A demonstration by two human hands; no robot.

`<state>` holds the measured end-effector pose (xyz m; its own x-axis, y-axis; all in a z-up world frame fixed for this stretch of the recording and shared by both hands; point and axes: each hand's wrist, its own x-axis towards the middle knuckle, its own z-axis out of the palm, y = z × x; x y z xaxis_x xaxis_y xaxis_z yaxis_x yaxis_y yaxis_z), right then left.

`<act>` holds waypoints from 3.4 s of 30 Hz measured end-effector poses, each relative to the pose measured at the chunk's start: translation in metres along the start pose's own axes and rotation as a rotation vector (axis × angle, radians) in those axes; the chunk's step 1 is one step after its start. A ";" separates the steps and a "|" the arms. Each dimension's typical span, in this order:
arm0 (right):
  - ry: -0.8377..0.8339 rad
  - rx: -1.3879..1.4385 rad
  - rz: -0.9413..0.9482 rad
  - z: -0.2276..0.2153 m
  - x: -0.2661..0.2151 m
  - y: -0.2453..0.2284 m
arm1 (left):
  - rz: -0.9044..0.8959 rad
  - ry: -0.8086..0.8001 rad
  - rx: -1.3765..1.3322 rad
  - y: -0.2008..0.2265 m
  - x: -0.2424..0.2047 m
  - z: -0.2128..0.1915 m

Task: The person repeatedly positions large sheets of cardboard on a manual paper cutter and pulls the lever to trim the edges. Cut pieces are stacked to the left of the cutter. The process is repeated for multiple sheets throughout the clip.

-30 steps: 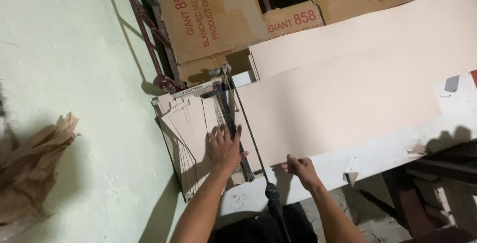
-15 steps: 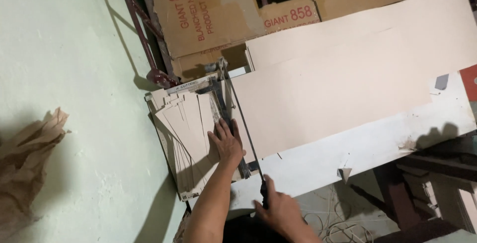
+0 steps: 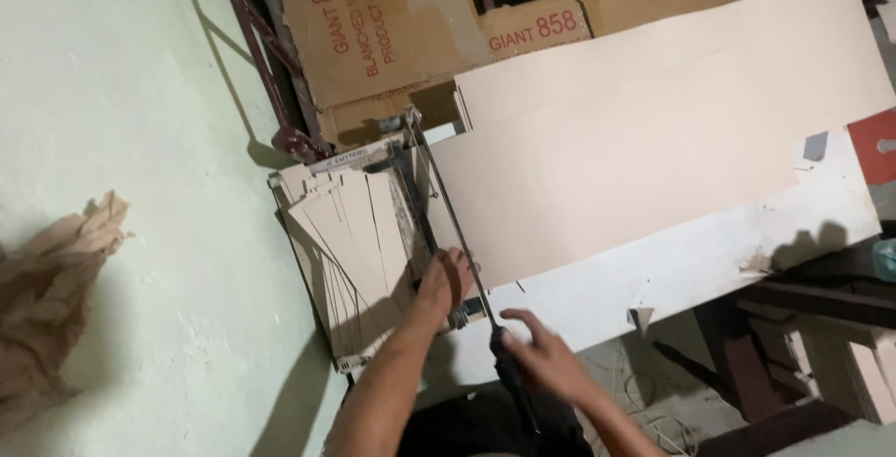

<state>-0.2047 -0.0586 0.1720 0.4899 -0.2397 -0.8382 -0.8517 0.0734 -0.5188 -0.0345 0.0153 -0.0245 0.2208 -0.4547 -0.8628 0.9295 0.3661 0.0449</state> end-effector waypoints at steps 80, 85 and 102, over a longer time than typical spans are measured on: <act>0.324 0.652 0.188 0.007 0.087 0.162 | -0.830 0.099 -3.578 0.056 -0.036 -0.030; 0.284 0.594 0.011 -0.006 0.120 0.122 | -1.023 0.006 -3.445 0.050 -0.018 -0.026; 0.064 -0.443 0.147 0.030 -0.023 -0.041 | -0.296 -0.381 -3.378 0.035 0.001 0.010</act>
<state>-0.1751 -0.0272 0.2075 0.3577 -0.3178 -0.8781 -0.9153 -0.3058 -0.2621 0.0017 0.0192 -0.0189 0.4764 -0.4614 -0.7484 -0.7462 -0.6624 -0.0667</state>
